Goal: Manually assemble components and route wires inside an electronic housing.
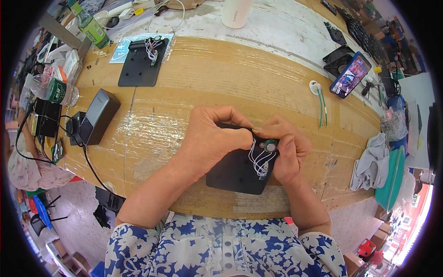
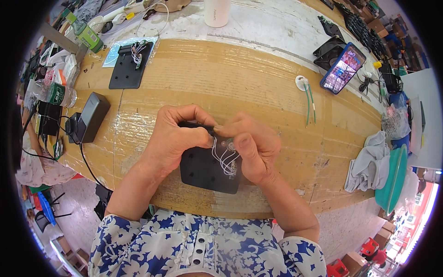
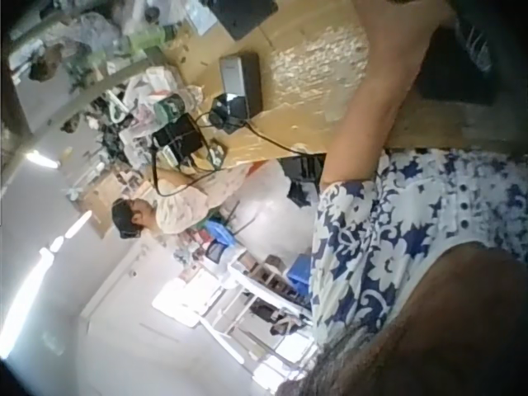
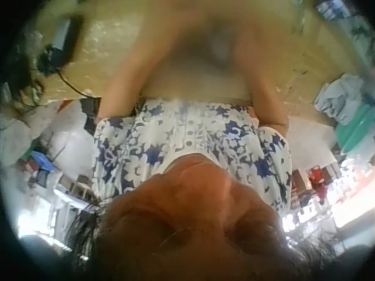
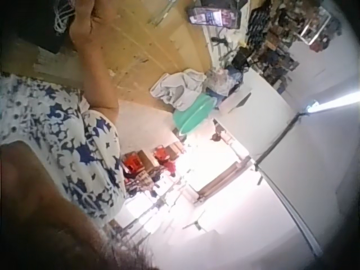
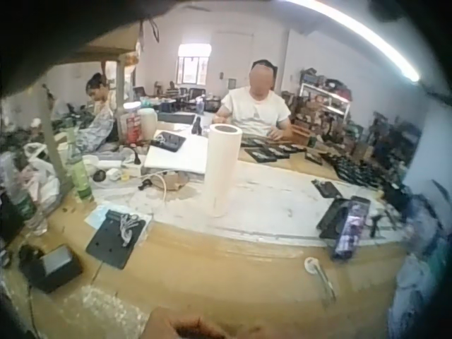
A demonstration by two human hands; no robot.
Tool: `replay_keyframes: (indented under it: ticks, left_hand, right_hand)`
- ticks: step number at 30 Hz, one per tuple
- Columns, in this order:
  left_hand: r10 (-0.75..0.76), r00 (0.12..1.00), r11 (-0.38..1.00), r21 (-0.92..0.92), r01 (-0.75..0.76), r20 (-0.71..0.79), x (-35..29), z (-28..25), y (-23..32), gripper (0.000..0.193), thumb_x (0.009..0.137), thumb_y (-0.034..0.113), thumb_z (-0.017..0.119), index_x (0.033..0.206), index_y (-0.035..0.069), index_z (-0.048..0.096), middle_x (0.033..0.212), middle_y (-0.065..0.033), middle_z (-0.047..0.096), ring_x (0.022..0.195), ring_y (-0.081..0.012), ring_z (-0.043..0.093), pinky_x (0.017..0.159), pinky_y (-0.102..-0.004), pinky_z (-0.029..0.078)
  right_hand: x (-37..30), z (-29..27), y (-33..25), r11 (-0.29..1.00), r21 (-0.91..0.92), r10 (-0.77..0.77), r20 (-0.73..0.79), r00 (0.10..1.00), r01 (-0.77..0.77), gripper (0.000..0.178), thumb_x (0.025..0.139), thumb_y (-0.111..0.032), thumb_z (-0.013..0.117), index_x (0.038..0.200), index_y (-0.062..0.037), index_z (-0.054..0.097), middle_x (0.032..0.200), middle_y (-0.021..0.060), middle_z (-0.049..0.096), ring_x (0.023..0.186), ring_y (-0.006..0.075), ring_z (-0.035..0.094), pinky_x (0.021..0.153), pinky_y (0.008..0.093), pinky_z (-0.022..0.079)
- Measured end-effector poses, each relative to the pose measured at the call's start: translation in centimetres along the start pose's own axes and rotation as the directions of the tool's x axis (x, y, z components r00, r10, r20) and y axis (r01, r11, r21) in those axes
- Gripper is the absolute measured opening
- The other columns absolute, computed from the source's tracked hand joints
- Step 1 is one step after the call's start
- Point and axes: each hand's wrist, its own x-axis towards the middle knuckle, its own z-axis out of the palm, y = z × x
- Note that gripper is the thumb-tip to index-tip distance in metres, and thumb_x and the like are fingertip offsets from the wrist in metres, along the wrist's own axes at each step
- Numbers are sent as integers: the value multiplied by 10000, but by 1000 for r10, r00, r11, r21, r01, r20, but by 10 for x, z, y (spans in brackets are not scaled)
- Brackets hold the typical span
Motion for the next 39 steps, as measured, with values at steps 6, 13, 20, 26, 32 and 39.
replay_keyframes:
  ticks: [6,13,20,26,32,39]
  left_hand:
    - [48,999,996,81,-48,4,-3,3,-3,91,668,20,708,748,-18,691,706,-34,670,658,-53,578,595,-211,463]
    - [110,994,968,229,-103,-18,-5,6,-4,110,653,44,728,729,-19,681,682,-32,663,635,-44,559,562,-213,449]
    - [306,952,916,281,-286,-26,-11,7,3,146,648,47,728,763,-10,659,704,-18,662,645,-33,559,570,-214,464]
    - [553,833,735,463,-496,14,-24,12,8,178,644,26,715,812,33,653,715,-4,642,637,-44,568,569,-210,464]
    - [729,678,553,500,-666,97,-26,19,10,209,619,-3,709,814,42,650,683,-33,611,588,-92,570,536,-219,441]
    - [708,698,583,467,-664,108,-26,17,4,207,627,-26,701,810,36,630,682,-25,604,572,-68,537,515,-216,419]
  right_hand:
    - [0,-3,-2,998,-18,-51,81,995,52,403,973,-323,564,887,56,670,728,110,607,618,164,529,541,285,377]
    - [7,-6,-6,952,-189,-201,201,959,240,356,948,-287,580,855,50,647,720,140,605,572,225,563,490,308,395]
    - [12,-10,-24,989,29,139,105,985,-143,230,888,-163,598,911,53,670,830,116,649,746,185,589,668,284,446]
    - [10,-1,-36,981,114,166,-83,983,-156,213,822,-88,624,987,39,669,878,88,636,780,143,557,686,276,413]
    - [12,-12,-40,999,-10,44,118,992,-43,188,791,-81,656,949,21,657,841,74,624,746,134,554,647,266,399]
    - [8,-4,-45,996,-28,82,67,994,-80,159,780,-53,679,905,29,626,823,101,612,741,159,544,644,283,399]
